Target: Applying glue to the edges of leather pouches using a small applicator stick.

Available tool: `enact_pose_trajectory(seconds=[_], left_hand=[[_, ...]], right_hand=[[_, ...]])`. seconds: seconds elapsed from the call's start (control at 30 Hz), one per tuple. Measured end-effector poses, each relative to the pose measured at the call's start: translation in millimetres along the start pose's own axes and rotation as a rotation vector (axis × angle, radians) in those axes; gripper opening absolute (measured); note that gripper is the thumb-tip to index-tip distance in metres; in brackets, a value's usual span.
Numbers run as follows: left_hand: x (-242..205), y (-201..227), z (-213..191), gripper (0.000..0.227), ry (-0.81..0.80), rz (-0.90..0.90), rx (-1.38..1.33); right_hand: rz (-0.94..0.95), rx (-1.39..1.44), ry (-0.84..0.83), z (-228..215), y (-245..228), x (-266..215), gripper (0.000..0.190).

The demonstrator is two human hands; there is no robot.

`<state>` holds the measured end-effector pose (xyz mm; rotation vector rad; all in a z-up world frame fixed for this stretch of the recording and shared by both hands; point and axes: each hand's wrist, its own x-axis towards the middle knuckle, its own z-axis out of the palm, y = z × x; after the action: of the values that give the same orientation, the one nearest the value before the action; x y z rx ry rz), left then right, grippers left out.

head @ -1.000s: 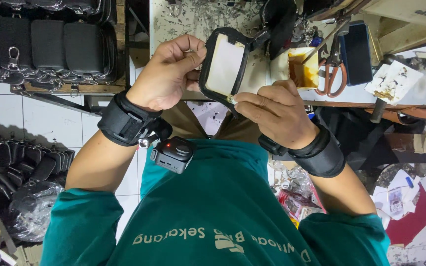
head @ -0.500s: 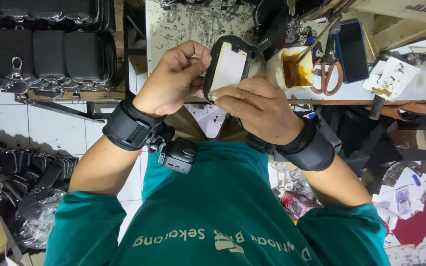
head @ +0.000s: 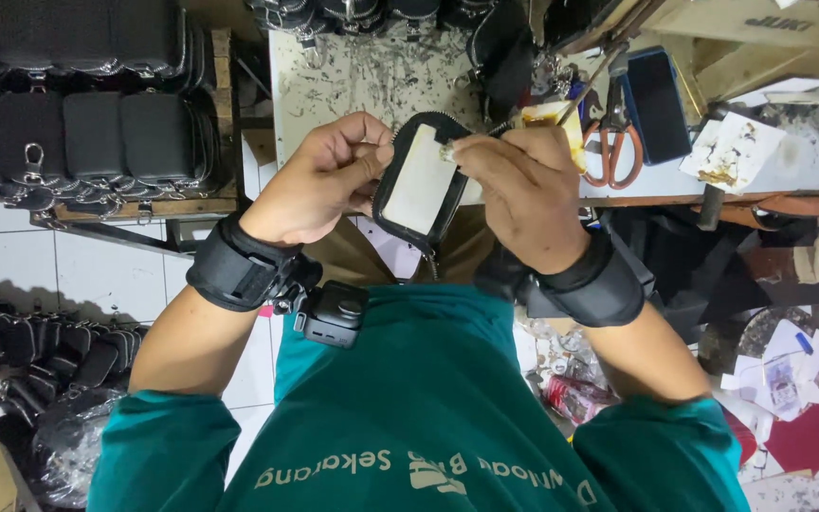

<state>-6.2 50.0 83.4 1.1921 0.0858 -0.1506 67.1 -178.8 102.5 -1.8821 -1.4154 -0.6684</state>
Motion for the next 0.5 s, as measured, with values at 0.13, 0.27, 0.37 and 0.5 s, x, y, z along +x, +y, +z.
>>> enact_pose_trajectory(seconds=[0.13, 0.27, 0.37, 0.5], left_hand=[[4.3, -10.1, -13.3, 0.006, 0.022, 0.007, -0.024], [2.2, -11.4, -13.1, 0.006, 0.028, 0.01, -0.03], [-3.3, -1.3, -6.0, 0.006, -0.004, 0.005, 0.019], [-4.3, -5.4, -4.3, 0.008, -0.054, 0.002, 0.099]], right_hand=[[-0.099, -0.048, -0.056, 41.9, 16.6, -61.5, 0.022], [0.058, 0.145, -0.142, 21.5, 11.7, -52.9, 0.02], [0.027, 0.045, -0.02, 35.5, 14.9, -65.4, 0.023], [0.07, -0.049, -0.01, 15.8, 19.8, -28.3, 0.016]])
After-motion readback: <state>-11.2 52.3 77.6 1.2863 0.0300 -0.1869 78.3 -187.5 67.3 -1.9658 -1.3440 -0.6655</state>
